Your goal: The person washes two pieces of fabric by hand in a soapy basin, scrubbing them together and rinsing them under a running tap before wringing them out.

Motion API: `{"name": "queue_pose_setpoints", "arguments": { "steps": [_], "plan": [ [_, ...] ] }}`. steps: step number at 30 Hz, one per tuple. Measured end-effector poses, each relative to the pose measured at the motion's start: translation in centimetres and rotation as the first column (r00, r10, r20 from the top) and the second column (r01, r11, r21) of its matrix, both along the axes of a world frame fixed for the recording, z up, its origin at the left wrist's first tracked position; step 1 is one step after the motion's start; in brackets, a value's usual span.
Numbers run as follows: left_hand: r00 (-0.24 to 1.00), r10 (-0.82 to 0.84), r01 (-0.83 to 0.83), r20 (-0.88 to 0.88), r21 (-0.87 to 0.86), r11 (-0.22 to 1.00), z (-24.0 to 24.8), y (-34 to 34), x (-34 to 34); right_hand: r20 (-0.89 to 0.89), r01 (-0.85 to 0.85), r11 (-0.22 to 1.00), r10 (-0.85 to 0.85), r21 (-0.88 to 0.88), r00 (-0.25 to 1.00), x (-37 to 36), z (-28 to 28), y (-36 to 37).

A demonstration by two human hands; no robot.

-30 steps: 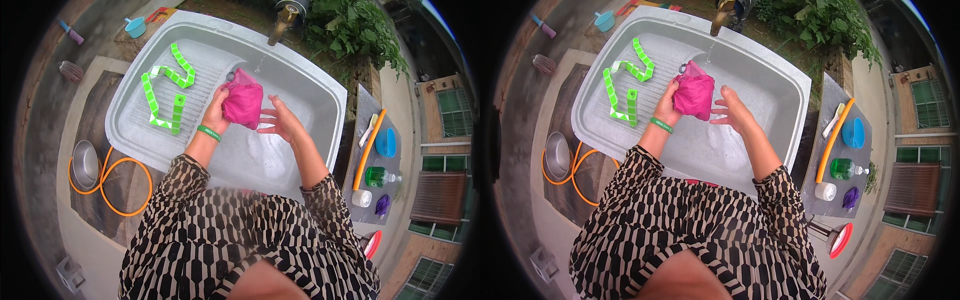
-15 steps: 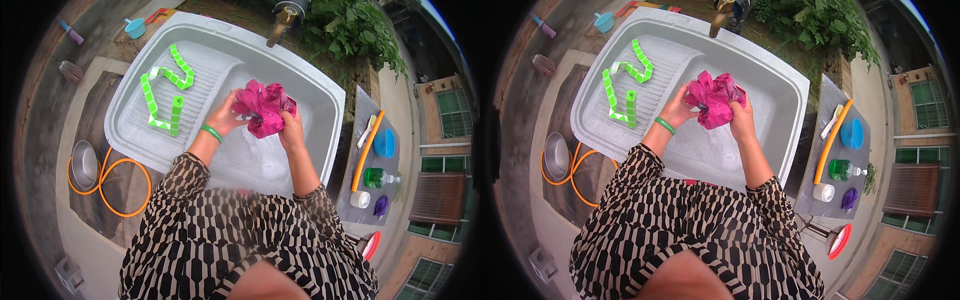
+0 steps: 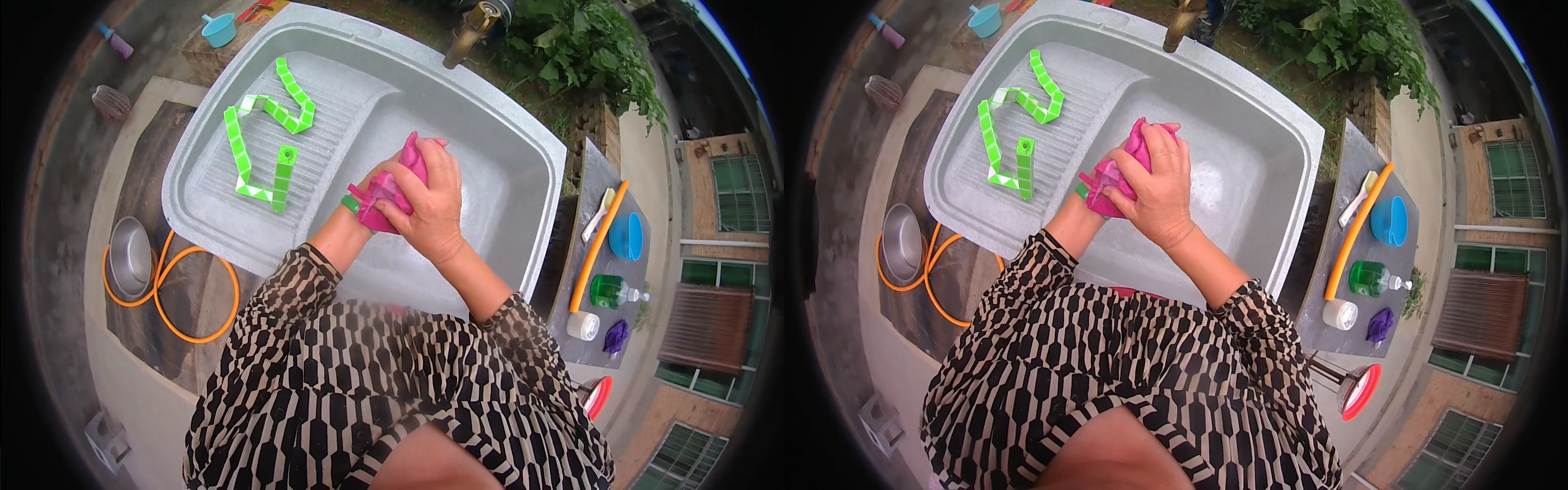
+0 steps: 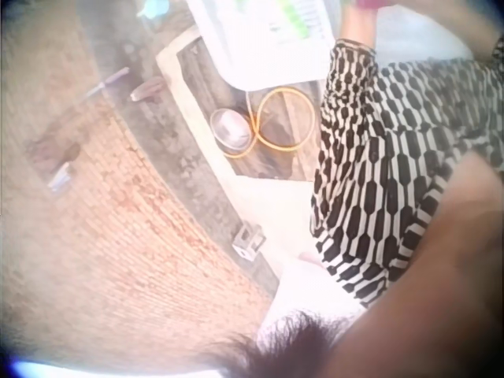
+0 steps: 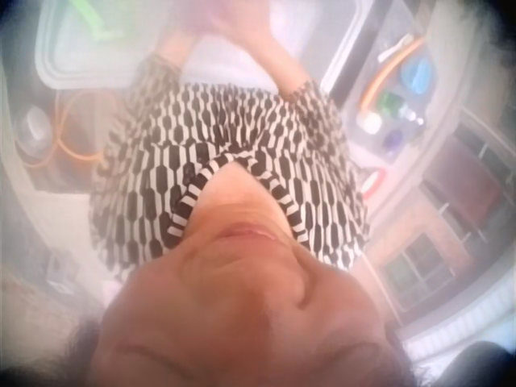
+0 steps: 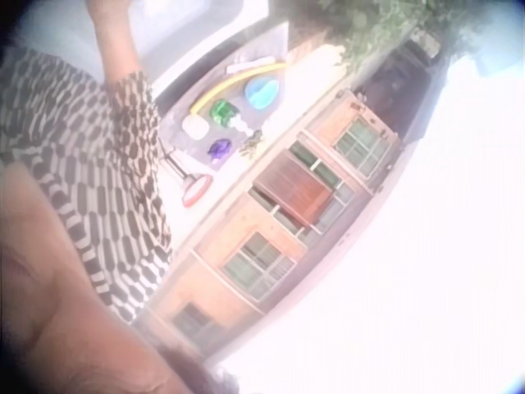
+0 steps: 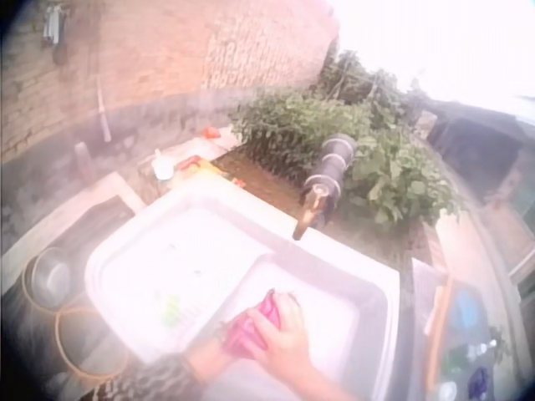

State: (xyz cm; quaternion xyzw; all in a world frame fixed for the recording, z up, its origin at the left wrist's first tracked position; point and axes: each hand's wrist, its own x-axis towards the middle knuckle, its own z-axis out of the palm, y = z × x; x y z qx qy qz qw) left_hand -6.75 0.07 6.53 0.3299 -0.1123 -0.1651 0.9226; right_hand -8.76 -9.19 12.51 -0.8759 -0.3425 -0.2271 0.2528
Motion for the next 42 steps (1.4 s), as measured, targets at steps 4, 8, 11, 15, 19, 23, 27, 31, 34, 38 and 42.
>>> {"name": "queue_pose_setpoints", "arguments": {
  "steps": [4,8,11,15,19,23,27,31,34,38,42],
  "plan": [
    [0.957,-0.009,-0.126,0.291,0.445,0.886,0.0,0.8,0.3,0.130,-0.067,0.996,0.060,0.050,0.990,0.7,-0.9,0.2],
    [0.977,0.072,-0.131,0.202,0.296,0.946,-2.9,-0.5,0.6,0.073,-0.086,0.993,0.081,0.080,0.994,1.2,-1.1,0.6],
    [0.820,0.045,-0.433,0.570,0.567,0.701,-3.7,-1.0,0.8,0.002,-0.063,0.995,0.063,0.079,0.998,1.6,-1.8,0.3],
    [0.981,-0.108,0.057,-0.159,-0.293,0.954,-5.3,-1.7,1.5,-0.127,-0.010,0.988,0.030,0.154,0.991,2.3,-2.2,0.4],
    [0.861,-0.002,-0.084,-0.509,-0.146,0.986,-0.1,-1.2,0.2,-0.558,0.252,0.808,0.112,0.533,0.823,3.5,-3.7,-1.7],
    [0.846,0.166,-0.138,-0.506,0.093,0.986,-0.6,-1.7,0.2,-0.492,0.558,0.171,0.715,0.812,0.496,5.4,-5.4,-4.8],
    [0.872,0.150,-0.132,-0.466,0.071,0.989,-1.6,-0.6,-0.1,-0.618,0.720,0.146,0.643,0.679,0.453,5.1,-6.9,-7.1],
    [0.901,0.152,-0.146,-0.406,0.044,0.988,-2.5,-0.2,-0.1,-0.730,0.827,0.263,0.642,0.498,0.236,3.6,-6.7,-9.3],
    [0.905,0.192,-0.190,-0.380,0.043,0.981,-2.2,0.2,-0.4,-0.521,0.745,0.078,0.762,0.662,0.383,2.3,-5.9,-10.2],
    [0.935,0.185,-0.194,-0.302,0.001,0.981,-1.3,0.4,-0.7,-0.537,0.600,0.215,0.727,0.771,0.429,1.5,-5.4,-9.7],
    [0.991,0.020,-0.009,-0.133,0.080,0.997,-0.3,0.6,-1.1,-0.623,0.577,0.274,0.525,0.769,0.580,1.0,-4.9,-9.1]
  ]
}}
